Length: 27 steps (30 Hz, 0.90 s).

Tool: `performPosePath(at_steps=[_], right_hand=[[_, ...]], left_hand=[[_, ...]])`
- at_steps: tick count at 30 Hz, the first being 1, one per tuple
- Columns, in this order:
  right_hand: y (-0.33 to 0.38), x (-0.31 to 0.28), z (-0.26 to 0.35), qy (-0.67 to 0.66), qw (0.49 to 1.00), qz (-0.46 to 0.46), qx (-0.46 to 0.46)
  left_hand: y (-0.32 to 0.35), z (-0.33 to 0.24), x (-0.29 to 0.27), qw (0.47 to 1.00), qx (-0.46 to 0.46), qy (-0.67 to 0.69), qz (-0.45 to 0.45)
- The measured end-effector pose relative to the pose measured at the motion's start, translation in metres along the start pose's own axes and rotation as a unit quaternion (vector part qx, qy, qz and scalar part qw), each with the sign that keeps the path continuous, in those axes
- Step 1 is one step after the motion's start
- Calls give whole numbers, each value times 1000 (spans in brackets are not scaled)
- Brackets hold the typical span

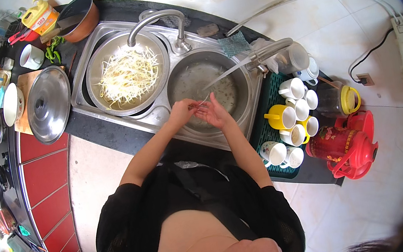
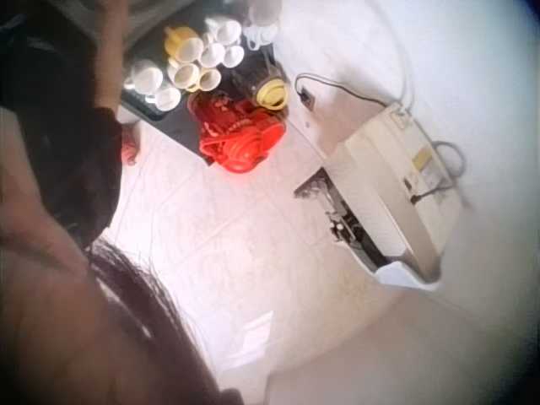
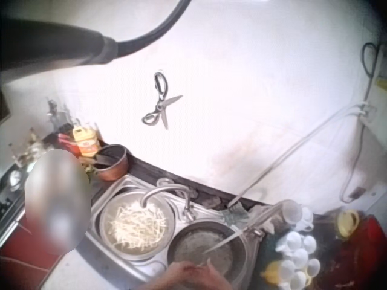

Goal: The person washes bean sprouts by hand in a sink full of water, transfers them to the other sink basin, and cleans debris from the drain.

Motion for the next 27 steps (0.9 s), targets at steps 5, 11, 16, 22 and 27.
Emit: performPosePath(at_steps=[5, 11, 16, 22, 27], right_hand=[[1, 1, 5, 48, 999, -11, -15], [10, 12, 10, 82, 996, -7, -24], [-1, -70, 40, 384, 902, -185, -70], [-65, -133, -4, 827, 497, -215, -150], [-71, -73, -23, 758, 649, 62, -1]], left_hand=[[4, -7, -1, 998, 30, -40, -28], [-8, 10, -24, 996, -45, -3, -80], [-12, 35, -143, 964, -30, 154, -217], [13, 58, -254, 924, -185, -187, -277], [16, 46, -237, 889, -202, -361, -194]])
Point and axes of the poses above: each hand's wrist, its own y-axis away from the middle knuckle, its own x-axis out of the palm, z = x × y, the point moved 10 cm from there along -y, towards the middle knuckle, and after that the axes turned 2 degrees about -z, right-handed, at the moved point
